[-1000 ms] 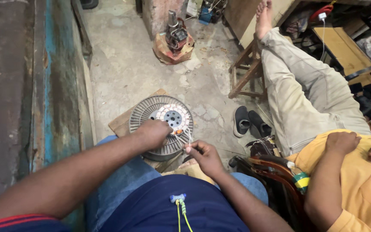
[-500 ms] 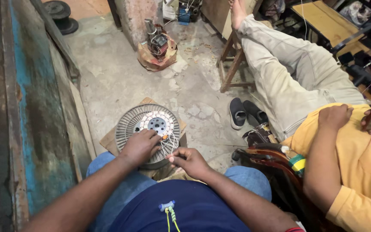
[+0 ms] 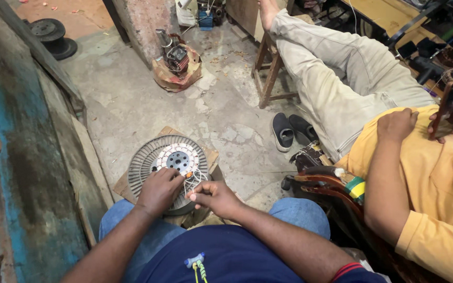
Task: The person winds a thin white wire around the slots of a motor stator resting on a wooden block. They repeatedly thread the wire through the slots and pull it taut to secure the winding.
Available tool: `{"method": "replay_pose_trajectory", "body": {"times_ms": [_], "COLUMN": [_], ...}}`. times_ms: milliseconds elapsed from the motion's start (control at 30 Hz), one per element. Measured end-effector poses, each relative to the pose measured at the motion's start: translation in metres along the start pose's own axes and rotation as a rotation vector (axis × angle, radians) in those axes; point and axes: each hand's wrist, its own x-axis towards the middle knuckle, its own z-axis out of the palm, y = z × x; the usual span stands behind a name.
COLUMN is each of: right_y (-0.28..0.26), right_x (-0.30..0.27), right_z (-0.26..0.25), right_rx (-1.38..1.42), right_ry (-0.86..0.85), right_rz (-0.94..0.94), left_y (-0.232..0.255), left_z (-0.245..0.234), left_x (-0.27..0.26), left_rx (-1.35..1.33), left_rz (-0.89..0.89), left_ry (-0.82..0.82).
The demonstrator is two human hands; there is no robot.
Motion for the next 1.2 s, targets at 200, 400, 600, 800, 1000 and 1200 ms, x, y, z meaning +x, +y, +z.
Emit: {"method": "replay_pose_trajectory", "body": {"times_ms": [200, 400, 600, 800, 1000, 1200], "right_y": [0.008, 0.005, -0.003, -0.015, 0.002, 0.043], "right_x": [0.0, -0.004, -0.008, -0.007, 0.006, 0.026], "right_z": [-0.004, -0.006, -0.004, -0.006, -0.024, -0.051], "right_rx": [0.029, -0.028, -0.053, -0.159, -0.123, -0.064], "right_ry": [-0.037, -0.012, 0.014, 0.086, 0.36, 0.498], "right_rz": [0.009, 0.028, -0.036, -0.134, -0.192, -0.091], "left_y": [0.003, -0.002, -0.004, -0.001, 0.001, -0.005], "left_z": [0.003, 0.0, -0.003, -0.005, -0.007, -0.008], "left_x": [-0.001, -0.004, -0.005, 0.002, 0.007, 0.015], "left_rx": [-0.044, -0.059, -0.112, -0.18, -0.302, -0.439], "left_rz": [0.042, 0.101, 0.081, -0.068, -0.162, -0.459], "left_ry": [0.079, 0.057, 0.071, 0.03, 0.1, -0.08]}}
